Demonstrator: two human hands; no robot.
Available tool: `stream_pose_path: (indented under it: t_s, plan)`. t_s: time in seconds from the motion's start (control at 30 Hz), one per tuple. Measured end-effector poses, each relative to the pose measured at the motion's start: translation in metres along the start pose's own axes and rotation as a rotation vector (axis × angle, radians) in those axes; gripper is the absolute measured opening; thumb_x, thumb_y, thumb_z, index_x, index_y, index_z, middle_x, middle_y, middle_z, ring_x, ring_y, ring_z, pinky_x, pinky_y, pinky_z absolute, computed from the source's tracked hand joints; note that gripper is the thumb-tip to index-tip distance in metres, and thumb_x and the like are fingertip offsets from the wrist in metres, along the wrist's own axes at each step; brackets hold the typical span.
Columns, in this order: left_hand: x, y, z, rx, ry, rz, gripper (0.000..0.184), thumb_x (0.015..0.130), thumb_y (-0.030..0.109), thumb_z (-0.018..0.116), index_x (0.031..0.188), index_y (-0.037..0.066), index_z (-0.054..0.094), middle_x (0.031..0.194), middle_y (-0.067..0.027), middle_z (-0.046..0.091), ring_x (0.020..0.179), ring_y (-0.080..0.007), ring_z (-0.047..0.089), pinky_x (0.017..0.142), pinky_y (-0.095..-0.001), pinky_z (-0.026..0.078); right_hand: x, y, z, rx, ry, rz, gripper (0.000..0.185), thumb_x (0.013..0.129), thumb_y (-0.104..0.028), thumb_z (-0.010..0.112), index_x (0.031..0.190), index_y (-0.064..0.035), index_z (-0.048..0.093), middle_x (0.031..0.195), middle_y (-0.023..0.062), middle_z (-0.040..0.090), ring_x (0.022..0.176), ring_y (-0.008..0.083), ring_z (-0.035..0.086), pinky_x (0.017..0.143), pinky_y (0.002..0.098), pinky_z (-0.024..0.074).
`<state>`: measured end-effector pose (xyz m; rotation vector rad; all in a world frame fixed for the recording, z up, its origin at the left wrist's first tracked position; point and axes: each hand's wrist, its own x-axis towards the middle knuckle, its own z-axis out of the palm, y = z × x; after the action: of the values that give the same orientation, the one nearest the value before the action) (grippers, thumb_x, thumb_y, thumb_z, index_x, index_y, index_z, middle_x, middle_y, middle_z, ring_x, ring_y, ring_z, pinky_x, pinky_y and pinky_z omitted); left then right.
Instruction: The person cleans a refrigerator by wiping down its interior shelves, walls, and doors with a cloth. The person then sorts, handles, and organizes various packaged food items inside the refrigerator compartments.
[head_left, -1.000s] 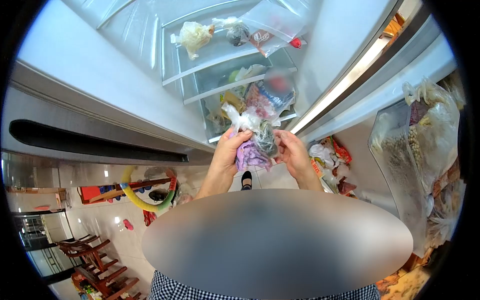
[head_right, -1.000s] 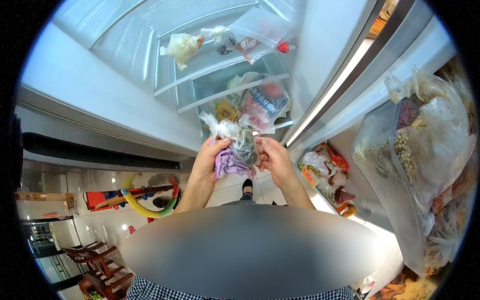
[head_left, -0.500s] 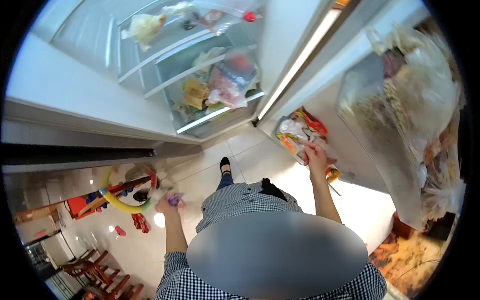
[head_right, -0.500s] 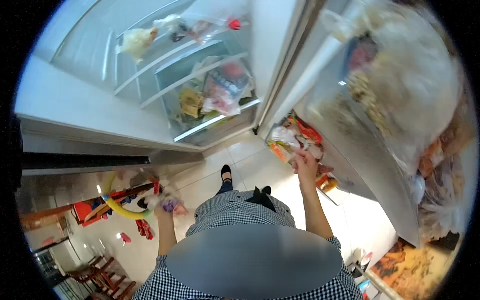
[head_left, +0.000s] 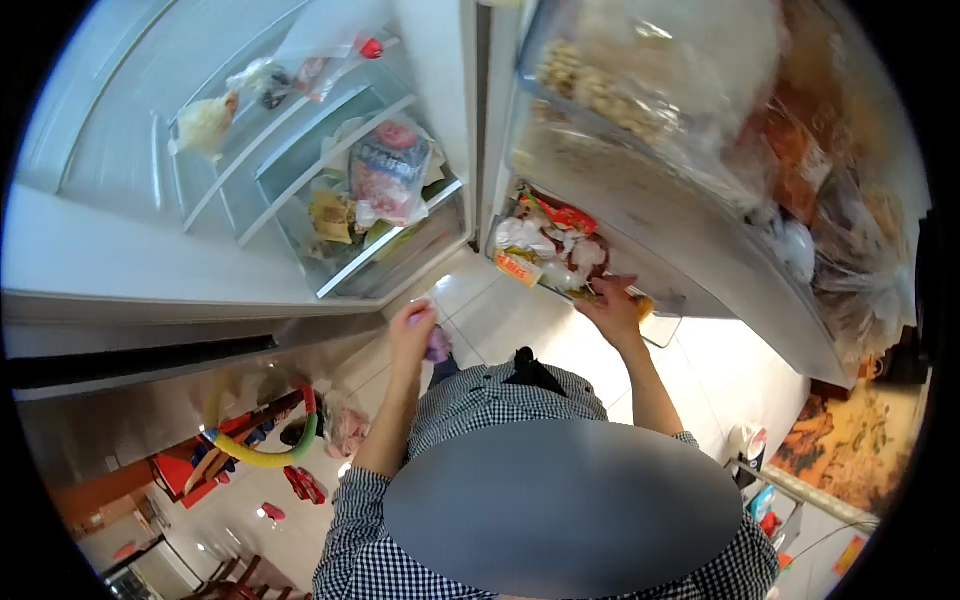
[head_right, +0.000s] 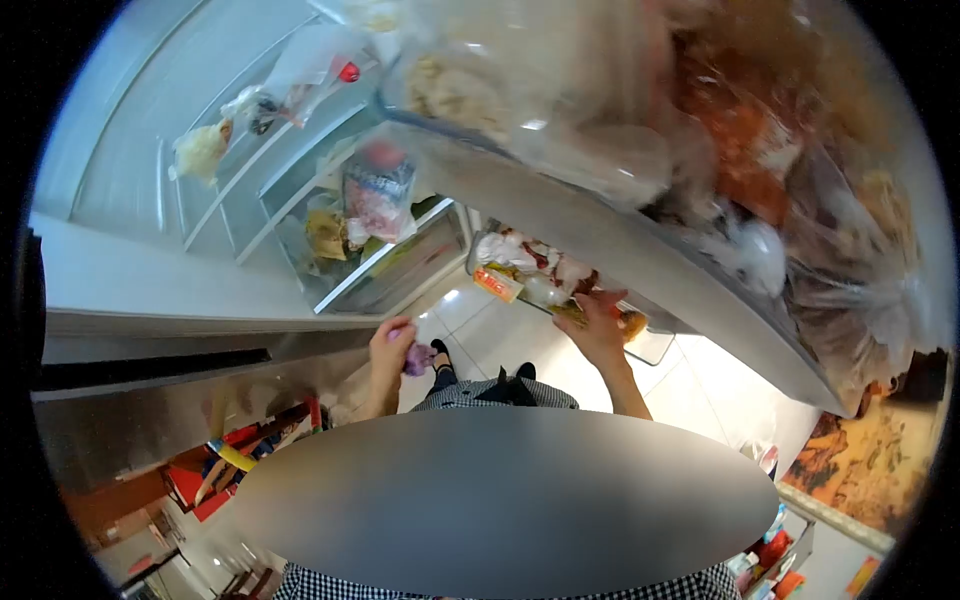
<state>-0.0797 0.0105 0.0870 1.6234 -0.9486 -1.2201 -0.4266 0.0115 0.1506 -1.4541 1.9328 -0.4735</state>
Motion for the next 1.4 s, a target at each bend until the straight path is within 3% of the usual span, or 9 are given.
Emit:
stream_pose_path:
  t_s: [0.13, 0.23, 0.33, 0.43, 0.57, 0.93, 1.0, 1.1, 1.4]
  plan:
    - [-0.013, 0.058, 0.084, 0.058, -0.443, -0.11, 0.025, 0.081, 0.013, 0.06, 0.105, 0.006, 0.062, 0.072, -0.0045, 0.062, 0.053, -0.0126, 0.057, 0.052, -0.0267, 0.048, -0.024, -0.002, -0.019, -0.171, -0.122, -0.082, 0.065, 0.074, -0.052, 0.064, 0.119, -0.0054, 0.056, 0.115, 0.0187, 0.058, 0.109, 0.0336, 0.053, 0.092, 0.0391, 0.0421]
    - [-0.027, 0.091, 0.132, 0.491, -0.569, 0.398, 0.025, 0.078, 0.014, 0.061, 0.102, 0.008, 0.061, 0.094, -0.0104, 0.063, 0.074, -0.0218, 0.064, 0.067, -0.0357, 0.051, -0.032, 0.025, -0.018, -0.174, 0.033, -0.097, 0.036, 0.083, -0.034, 0.059, 0.107, -0.0072, 0.061, 0.1, 0.016, 0.063, 0.093, 0.0321, 0.059, 0.079, 0.0385, 0.047]
    - [-0.019, 0.081, 0.179, 0.647, -0.46, 0.971, 0.026, 0.075, 0.01, 0.061, 0.102, 0.008, 0.061, 0.096, -0.0093, 0.062, 0.067, -0.0222, 0.064, 0.062, -0.0329, 0.051, -0.03, 0.053, -0.024, -0.148, 0.104, -0.032, 0.022, 0.087, -0.022, 0.054, 0.098, -0.0061, 0.063, 0.086, 0.0178, 0.063, 0.081, 0.0343, 0.061, 0.071, 0.0405, 0.047]
    - [-0.004, 0.079, 0.217, 1.182, -0.522, 1.013, 0.02, 0.077, 0.014, 0.057, 0.093, 0.006, 0.065, 0.095, -0.0109, 0.065, 0.08, -0.0227, 0.065, 0.066, -0.0377, 0.051, -0.025, 0.057, -0.038, -0.119, 0.201, -0.091, 0.022, 0.085, -0.018, 0.054, 0.099, -0.0043, 0.063, 0.086, 0.0198, 0.062, 0.081, 0.0364, 0.06, 0.071, 0.0413, 0.0468]
    - [0.018, 0.072, 0.239, 1.379, -0.65, 0.815, 0.016, 0.08, 0.016, 0.055, 0.081, 0.013, 0.07, 0.08, -0.0051, 0.069, 0.075, -0.0206, 0.067, 0.056, -0.0377, 0.051, -0.012, 0.067, -0.053, -0.174, 0.32, -0.226, 0.022, 0.083, -0.014, 0.055, 0.1, -0.003, 0.064, 0.087, 0.0196, 0.063, 0.083, 0.0361, 0.06, 0.074, 0.0409, 0.0469]
    - [0.024, 0.081, 0.231, 1.08, -0.661, 0.551, 0.026, 0.076, 0.025, 0.062, 0.093, 0.004, 0.064, 0.089, -0.0141, 0.066, 0.081, -0.0288, 0.065, 0.065, -0.0388, 0.051, -0.006, 0.082, -0.073, 0.071, 0.401, -0.147, 0.021, 0.073, -0.007, 0.065, 0.092, 0.0014, 0.064, 0.086, 0.0156, 0.065, 0.081, 0.0281, 0.06, 0.075, 0.0357, 0.0476]
    - [0.029, 0.096, 0.221, 0.942, -0.777, 0.387, 0.014, 0.076, 0.015, 0.057, 0.081, 0.007, 0.067, 0.081, -0.0083, 0.068, 0.076, -0.0224, 0.067, 0.061, -0.0317, 0.051, -0.009, 0.068, -0.078, 0.028, 0.407, -0.175, 0.019, 0.073, -0.006, 0.064, 0.091, 0.0014, 0.064, 0.083, 0.0152, 0.064, 0.078, 0.0267, 0.061, 0.073, 0.0348, 0.0481]
    - [0.031, 0.093, 0.207, 0.099, -0.8, -0.24, 0.012, 0.076, 0.012, 0.055, 0.078, 0.003, 0.063, 0.079, -0.0095, 0.066, 0.077, -0.0227, 0.066, 0.062, -0.0304, 0.05, -0.012, 0.05, -0.086, -0.002, 0.431, -0.233, 0.018, 0.073, -0.004, 0.063, 0.09, 0.0015, 0.064, 0.082, 0.0145, 0.065, 0.076, 0.0253, 0.061, 0.071, 0.034, 0.0488]
    - [0.005, 0.126, 0.155, -0.744, -0.838, -0.533, 0.04, 0.082, 0.02, 0.052, 0.115, -0.002, 0.046, 0.095, -0.0215, 0.063, 0.075, -0.0336, 0.066, 0.057, -0.0385, 0.058, -0.017, -0.016, -0.098, 0.027, 0.31, -0.218, 0.02, 0.078, -0.011, 0.059, 0.095, -0.0012, 0.064, 0.082, 0.0128, 0.065, 0.073, 0.0223, 0.06, 0.069, 0.0338, 0.0478]
